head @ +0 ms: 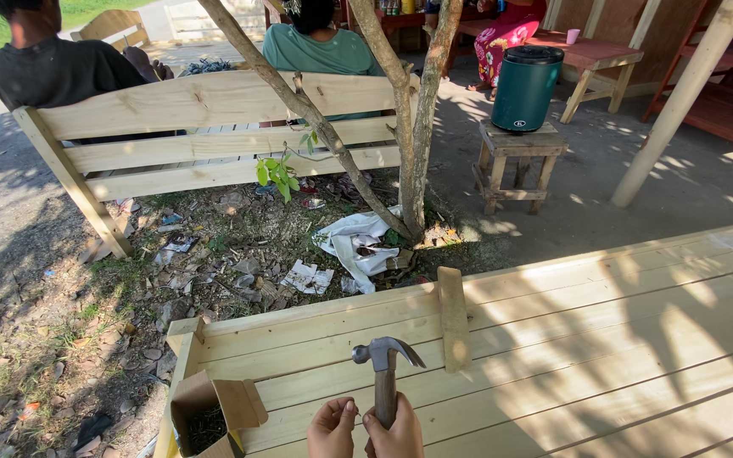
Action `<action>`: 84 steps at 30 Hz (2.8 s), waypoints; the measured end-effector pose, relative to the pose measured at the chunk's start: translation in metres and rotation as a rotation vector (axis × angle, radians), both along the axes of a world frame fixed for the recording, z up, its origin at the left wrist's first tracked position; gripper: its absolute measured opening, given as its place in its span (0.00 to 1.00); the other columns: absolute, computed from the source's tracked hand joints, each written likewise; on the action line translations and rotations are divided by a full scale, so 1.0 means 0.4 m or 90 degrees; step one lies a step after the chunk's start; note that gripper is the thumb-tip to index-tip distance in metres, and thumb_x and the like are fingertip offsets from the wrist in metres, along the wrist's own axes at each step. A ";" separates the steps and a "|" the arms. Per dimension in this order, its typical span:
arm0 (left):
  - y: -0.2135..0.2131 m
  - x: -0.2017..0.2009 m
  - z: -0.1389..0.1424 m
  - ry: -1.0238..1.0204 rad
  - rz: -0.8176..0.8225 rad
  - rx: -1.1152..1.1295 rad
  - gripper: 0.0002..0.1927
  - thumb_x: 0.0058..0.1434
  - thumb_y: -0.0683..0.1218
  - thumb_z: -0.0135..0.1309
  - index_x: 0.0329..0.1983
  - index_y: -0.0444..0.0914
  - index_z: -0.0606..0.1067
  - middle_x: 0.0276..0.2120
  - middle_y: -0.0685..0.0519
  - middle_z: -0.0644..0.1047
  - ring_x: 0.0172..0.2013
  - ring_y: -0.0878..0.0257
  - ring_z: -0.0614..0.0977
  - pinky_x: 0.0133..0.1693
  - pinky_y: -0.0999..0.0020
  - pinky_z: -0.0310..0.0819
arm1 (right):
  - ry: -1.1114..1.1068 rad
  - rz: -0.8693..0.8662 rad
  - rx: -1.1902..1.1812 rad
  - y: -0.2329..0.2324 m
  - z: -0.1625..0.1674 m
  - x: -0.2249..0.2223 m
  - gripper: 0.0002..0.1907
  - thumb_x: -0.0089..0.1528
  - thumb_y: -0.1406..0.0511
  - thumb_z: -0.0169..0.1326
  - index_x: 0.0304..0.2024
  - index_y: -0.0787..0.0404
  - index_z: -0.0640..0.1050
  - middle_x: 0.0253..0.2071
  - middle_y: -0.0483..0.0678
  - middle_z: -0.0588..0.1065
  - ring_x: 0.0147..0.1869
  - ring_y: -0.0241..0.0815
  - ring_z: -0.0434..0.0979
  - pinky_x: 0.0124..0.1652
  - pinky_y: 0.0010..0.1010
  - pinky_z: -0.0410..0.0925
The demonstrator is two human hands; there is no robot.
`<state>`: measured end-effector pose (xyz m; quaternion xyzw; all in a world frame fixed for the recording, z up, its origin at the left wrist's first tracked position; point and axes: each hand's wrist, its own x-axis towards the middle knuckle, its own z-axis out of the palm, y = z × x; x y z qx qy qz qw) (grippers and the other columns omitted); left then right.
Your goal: The person sits on the ground beside a wooden slatted frame and hammers nails into the slats using a claw hammer. They take nails one at a time from an open cardboard box, position each nail on a slat, and drive it in, working across different slats.
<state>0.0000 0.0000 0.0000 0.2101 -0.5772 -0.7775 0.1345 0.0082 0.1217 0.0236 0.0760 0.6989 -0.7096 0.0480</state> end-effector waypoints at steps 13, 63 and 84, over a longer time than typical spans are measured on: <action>0.022 0.077 -0.071 -0.130 -0.032 -0.037 0.08 0.64 0.43 0.59 0.39 0.32 0.79 0.30 0.54 0.81 0.31 0.69 0.77 0.35 0.71 0.71 | -0.097 -0.067 0.009 -0.003 -0.038 0.057 0.12 0.59 0.67 0.61 0.38 0.68 0.72 0.22 0.51 0.74 0.17 0.40 0.74 0.19 0.34 0.68; -0.076 -0.240 -0.134 -0.139 -0.022 -0.685 0.07 0.62 0.52 0.59 0.29 0.49 0.81 0.33 0.67 0.82 0.40 0.64 0.77 0.55 0.61 0.54 | -0.157 -0.152 0.075 0.035 -0.203 0.058 0.11 0.61 0.68 0.58 0.34 0.67 0.69 0.14 0.52 0.70 0.16 0.42 0.70 0.21 0.34 0.65; -0.070 -0.251 -0.179 -0.070 -0.034 -0.746 0.05 0.59 0.52 0.62 0.31 0.48 0.82 0.36 0.65 0.81 0.45 0.63 0.78 0.57 0.54 0.54 | -0.142 -0.161 0.060 0.039 -0.230 0.057 0.12 0.61 0.67 0.59 0.34 0.66 0.69 0.14 0.52 0.70 0.16 0.42 0.70 0.20 0.33 0.65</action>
